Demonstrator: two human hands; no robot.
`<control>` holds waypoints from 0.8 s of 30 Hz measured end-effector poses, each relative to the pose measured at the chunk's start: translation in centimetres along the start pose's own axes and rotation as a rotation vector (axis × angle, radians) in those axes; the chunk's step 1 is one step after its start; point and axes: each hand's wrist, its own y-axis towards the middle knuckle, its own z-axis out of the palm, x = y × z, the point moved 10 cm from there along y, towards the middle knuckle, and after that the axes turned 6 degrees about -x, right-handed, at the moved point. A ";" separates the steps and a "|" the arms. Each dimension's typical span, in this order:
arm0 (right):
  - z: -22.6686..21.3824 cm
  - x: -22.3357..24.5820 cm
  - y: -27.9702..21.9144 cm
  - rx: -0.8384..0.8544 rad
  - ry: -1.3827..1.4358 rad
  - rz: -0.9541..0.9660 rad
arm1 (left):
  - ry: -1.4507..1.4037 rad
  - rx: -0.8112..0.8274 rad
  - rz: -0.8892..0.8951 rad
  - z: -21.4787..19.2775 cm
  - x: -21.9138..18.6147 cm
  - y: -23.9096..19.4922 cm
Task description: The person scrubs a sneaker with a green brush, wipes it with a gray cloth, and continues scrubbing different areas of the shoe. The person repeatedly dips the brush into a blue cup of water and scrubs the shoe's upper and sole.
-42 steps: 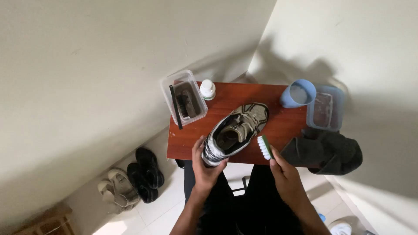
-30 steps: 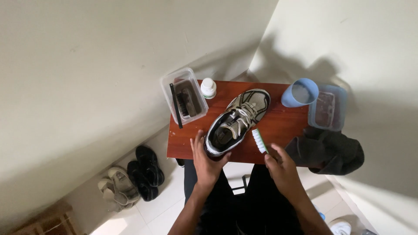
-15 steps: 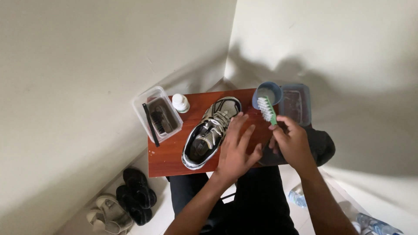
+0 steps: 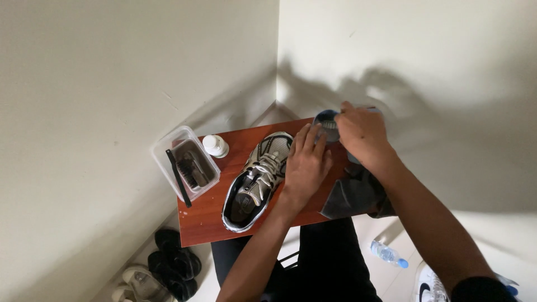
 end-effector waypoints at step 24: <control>6.5 -8.4 -5.7 0.070 1.381 0.391 | -0.175 -0.065 -0.141 -9.6 1.9 -3.8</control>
